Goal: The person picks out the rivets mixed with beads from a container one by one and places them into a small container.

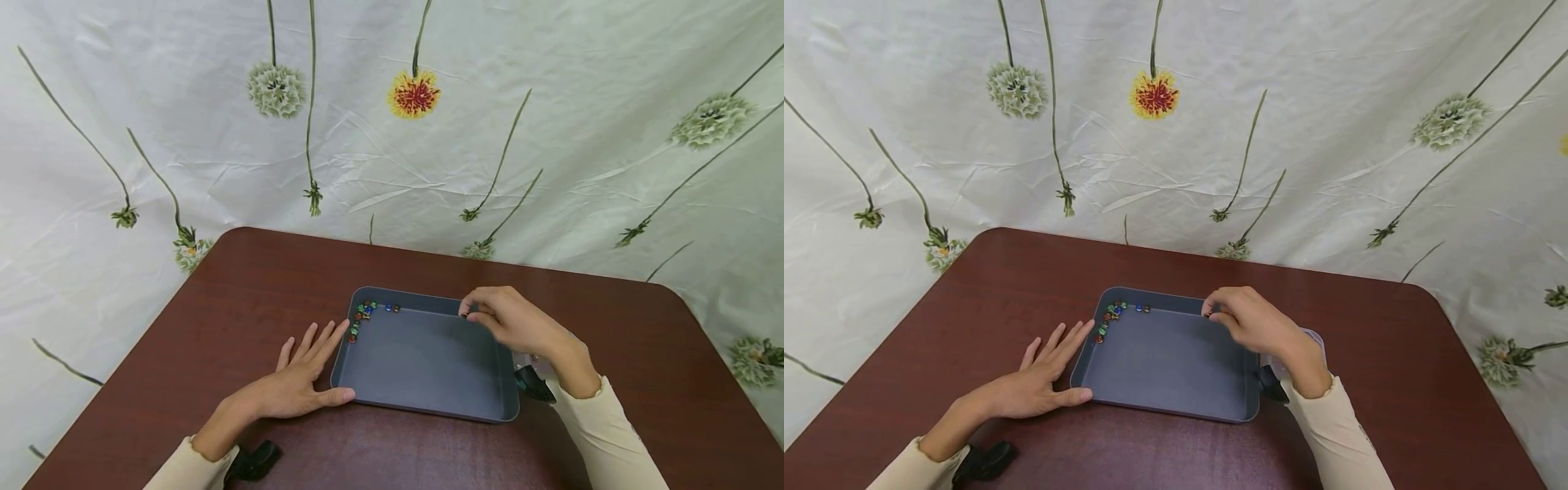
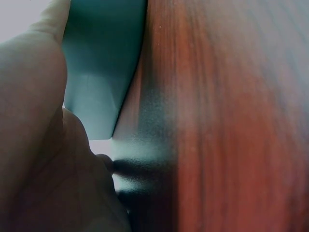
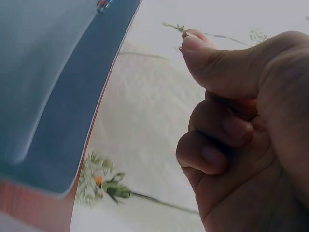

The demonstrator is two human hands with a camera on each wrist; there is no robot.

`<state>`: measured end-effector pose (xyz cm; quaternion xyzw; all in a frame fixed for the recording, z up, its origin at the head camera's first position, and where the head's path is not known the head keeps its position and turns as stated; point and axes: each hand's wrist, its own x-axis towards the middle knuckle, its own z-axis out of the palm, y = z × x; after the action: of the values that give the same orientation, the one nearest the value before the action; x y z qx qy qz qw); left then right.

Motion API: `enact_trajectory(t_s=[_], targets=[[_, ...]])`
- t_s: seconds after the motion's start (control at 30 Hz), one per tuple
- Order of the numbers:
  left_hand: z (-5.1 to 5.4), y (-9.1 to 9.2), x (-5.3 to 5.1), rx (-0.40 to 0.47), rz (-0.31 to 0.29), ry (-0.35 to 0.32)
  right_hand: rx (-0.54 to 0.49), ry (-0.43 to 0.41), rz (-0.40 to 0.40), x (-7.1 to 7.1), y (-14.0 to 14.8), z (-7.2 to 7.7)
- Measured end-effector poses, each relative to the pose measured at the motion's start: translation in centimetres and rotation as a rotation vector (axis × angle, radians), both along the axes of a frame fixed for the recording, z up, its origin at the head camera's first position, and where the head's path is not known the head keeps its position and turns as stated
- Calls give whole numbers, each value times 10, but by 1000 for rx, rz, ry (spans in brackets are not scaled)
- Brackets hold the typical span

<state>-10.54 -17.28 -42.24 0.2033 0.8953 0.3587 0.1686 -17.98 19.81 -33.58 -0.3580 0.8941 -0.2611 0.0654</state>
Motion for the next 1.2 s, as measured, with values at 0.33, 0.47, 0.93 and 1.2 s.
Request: enact_trajectory(t_s=[0.33,0.47,0.93,1.2], targets=[[0,1,-2,0,-6,1,-16,79,-55,12,41,-2],[1,0,-2,-4,-5,2,-22,112,-81,19,55,-3],[3,-1,0,7,-4,-6,0,133,-137,33,84,-13],[2,0,0,8,-4,-4,6,174,-153,36,94,-16]])
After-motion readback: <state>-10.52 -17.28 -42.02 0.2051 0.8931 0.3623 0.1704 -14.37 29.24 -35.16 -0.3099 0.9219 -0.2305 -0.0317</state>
